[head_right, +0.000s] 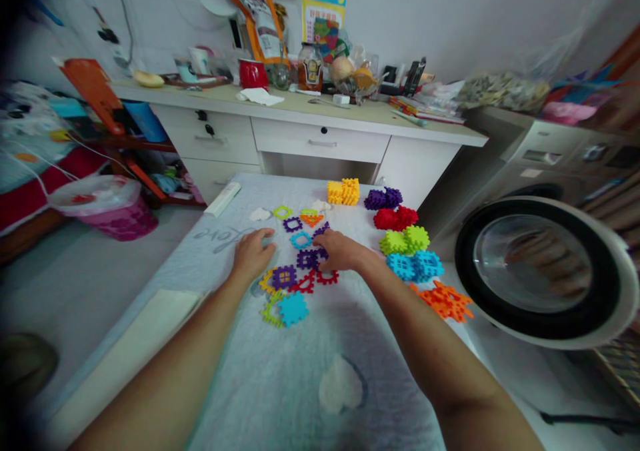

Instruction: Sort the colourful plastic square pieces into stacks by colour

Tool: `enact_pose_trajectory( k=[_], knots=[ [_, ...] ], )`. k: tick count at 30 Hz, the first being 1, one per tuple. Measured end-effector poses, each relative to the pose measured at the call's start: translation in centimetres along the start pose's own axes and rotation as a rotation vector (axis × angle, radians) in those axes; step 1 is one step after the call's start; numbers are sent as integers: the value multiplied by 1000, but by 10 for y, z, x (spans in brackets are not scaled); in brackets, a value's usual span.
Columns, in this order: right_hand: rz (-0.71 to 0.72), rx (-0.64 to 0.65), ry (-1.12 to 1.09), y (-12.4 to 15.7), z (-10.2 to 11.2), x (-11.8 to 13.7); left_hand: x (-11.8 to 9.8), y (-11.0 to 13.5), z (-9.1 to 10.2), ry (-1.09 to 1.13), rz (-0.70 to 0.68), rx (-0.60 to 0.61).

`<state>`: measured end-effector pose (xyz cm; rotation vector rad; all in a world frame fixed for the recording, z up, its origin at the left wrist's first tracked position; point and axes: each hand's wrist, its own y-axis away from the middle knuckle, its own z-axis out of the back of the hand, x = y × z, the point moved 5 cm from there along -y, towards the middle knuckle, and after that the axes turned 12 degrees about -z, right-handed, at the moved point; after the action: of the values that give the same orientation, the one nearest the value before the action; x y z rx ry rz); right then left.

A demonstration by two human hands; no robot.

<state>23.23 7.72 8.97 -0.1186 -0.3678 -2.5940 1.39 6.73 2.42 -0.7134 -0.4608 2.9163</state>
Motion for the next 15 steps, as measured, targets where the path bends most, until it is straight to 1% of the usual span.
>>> enact_pose_trajectory(
  k=[3,8,11,15],
  knots=[
    [-8,2,23,4,-11,11,0,0,0,4,-4,-2],
    [-16,-16,6,5,-19,15,-1,0,1,12,-10,-2],
    [-32,-70,-90,8,-16,12,0,0,1,13,-10,-9],
    [-150,-185,-309,11,-9,-3,0,0,0,13,-6,-7]
  ],
)
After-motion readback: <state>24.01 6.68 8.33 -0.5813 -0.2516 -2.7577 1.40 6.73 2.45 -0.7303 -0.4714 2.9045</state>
